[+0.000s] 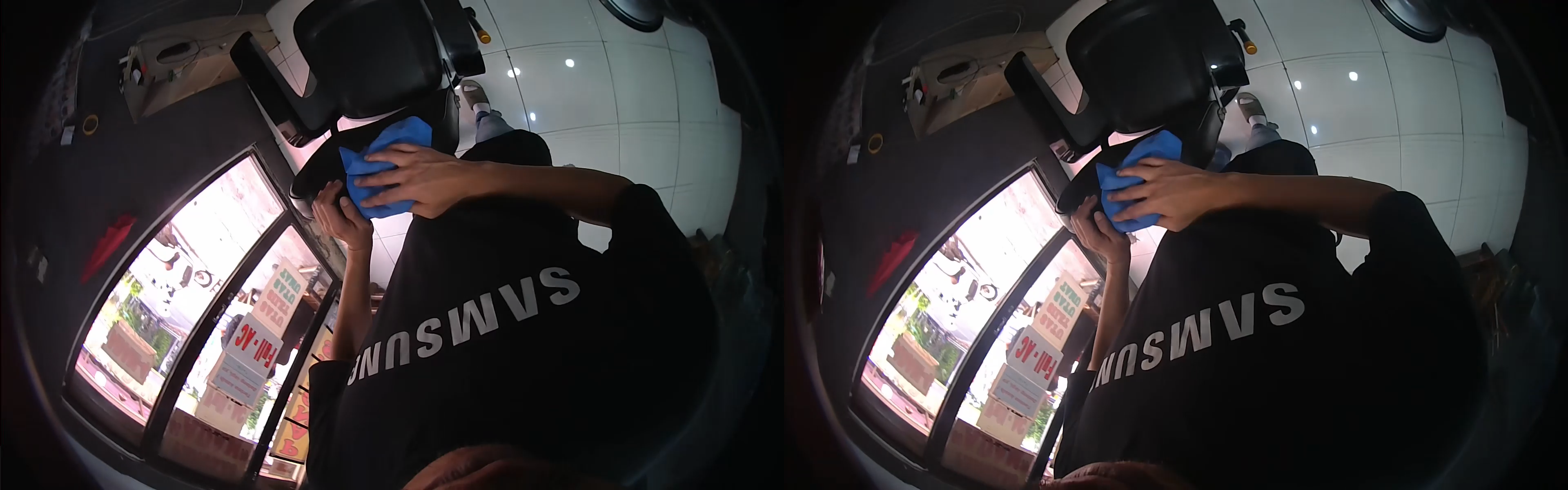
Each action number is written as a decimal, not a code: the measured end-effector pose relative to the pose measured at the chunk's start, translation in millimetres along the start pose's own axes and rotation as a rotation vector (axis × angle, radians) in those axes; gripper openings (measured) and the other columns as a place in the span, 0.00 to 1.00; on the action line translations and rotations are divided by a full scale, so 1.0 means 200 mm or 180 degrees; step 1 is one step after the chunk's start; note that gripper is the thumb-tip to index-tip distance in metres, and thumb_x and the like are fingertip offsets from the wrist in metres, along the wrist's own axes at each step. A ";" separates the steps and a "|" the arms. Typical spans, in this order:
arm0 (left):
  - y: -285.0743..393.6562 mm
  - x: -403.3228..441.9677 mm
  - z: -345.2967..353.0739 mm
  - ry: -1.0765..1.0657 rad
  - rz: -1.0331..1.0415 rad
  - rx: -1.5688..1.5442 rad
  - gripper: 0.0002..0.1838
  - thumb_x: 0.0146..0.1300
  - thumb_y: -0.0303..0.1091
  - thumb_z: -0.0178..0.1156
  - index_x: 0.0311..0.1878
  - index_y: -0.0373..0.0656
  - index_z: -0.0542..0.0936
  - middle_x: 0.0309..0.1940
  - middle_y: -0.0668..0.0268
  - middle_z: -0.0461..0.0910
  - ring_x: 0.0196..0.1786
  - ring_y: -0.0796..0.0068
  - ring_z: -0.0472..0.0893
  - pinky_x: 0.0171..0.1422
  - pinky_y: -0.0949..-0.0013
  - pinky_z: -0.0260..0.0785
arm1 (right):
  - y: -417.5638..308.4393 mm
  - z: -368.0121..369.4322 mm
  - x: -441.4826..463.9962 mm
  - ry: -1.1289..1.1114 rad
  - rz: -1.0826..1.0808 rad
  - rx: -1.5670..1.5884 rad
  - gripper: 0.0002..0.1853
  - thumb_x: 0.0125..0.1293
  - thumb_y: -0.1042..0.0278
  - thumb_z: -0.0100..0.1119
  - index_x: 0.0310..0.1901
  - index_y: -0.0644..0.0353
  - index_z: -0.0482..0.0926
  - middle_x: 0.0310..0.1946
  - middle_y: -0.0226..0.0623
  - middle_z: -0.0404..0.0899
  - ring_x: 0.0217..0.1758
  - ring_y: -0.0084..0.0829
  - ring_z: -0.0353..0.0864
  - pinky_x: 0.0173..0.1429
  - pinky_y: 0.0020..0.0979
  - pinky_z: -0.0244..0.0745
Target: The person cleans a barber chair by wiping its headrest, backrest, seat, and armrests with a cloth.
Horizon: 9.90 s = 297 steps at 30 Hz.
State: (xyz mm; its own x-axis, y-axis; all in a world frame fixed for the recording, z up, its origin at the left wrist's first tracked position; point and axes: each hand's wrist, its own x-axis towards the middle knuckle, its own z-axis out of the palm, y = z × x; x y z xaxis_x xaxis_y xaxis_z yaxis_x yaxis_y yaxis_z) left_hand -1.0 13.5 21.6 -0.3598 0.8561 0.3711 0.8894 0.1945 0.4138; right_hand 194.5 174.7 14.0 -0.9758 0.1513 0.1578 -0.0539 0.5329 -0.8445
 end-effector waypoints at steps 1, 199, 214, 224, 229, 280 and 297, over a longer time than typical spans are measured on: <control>0.00 0.01 0.00 -0.0064 0.0005 -0.0017 0.18 0.80 0.41 0.51 0.51 0.34 0.82 0.46 0.52 0.85 0.50 0.46 0.83 0.59 0.49 0.71 | -0.01 0.01 0.00 -0.0098 -0.0116 -0.0183 0.38 0.57 0.78 0.63 0.71 0.37 0.80 0.81 0.27 0.68 0.87 0.43 0.58 0.89 0.52 0.51; -0.22 0.35 -0.01 -0.2858 0.1437 -0.1111 0.27 0.79 0.45 0.57 0.69 0.31 0.75 0.60 0.48 0.80 0.62 0.54 0.80 0.70 0.56 0.69 | 0.78 1.40 0.22 0.4770 0.3997 0.2824 0.26 0.79 0.56 0.47 0.69 0.66 0.67 0.48 0.70 0.85 0.53 0.67 0.85 0.62 0.57 0.78; -0.23 0.35 0.01 -0.2805 0.1428 -0.1118 0.26 0.79 0.43 0.58 0.69 0.32 0.76 0.60 0.49 0.80 0.63 0.53 0.80 0.70 0.56 0.69 | -0.10 1.21 0.29 0.4173 0.2876 0.0263 0.14 0.66 0.67 0.57 0.41 0.71 0.83 0.30 0.63 0.84 0.40 0.62 0.87 0.52 0.58 0.81; -0.24 0.35 0.01 -0.2854 0.1335 -0.1159 0.26 0.79 0.44 0.58 0.70 0.32 0.76 0.60 0.48 0.80 0.63 0.54 0.80 0.71 0.56 0.68 | 0.00 1.26 -0.02 0.5496 0.2990 0.2583 0.20 0.74 0.61 0.50 0.58 0.63 0.84 0.31 0.52 0.87 0.36 0.50 0.90 0.46 0.45 0.83; -0.25 0.34 0.02 -0.2775 0.1365 -0.1098 0.26 0.79 0.43 0.58 0.70 0.32 0.76 0.60 0.48 0.81 0.63 0.54 0.80 0.70 0.56 0.69 | -0.14 1.19 0.11 0.4283 0.3260 0.1967 0.27 0.80 0.55 0.47 0.72 0.64 0.72 0.49 0.64 0.86 0.53 0.59 0.87 0.60 0.52 0.78; -0.29 0.37 0.01 -0.3008 0.1367 -0.1145 0.31 0.80 0.51 0.54 0.69 0.29 0.74 0.60 0.48 0.79 0.64 0.53 0.78 0.74 0.56 0.65 | 1.19 1.81 0.72 0.6685 0.3452 0.4554 0.29 0.85 0.50 0.39 0.76 0.64 0.68 0.67 0.53 0.78 0.71 0.45 0.76 0.76 0.42 0.66; -0.33 0.40 0.09 -0.2961 0.1901 -0.1429 0.38 0.76 0.56 0.63 0.70 0.27 0.72 0.64 0.43 0.74 0.68 0.47 0.75 0.76 0.55 0.63 | 0.54 1.83 1.12 0.6455 0.3128 0.4849 0.26 0.85 0.56 0.45 0.73 0.66 0.71 0.57 0.48 0.82 0.59 0.41 0.82 0.62 0.41 0.76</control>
State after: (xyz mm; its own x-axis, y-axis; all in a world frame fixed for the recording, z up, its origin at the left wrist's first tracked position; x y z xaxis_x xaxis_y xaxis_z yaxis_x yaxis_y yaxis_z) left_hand -84.3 77.0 9.3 0.5843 0.8089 -0.0645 0.6020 -0.3788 0.7029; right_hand -106.8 -37.9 -229.6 0.2366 0.3889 -0.8904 -0.8008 -0.4410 -0.4053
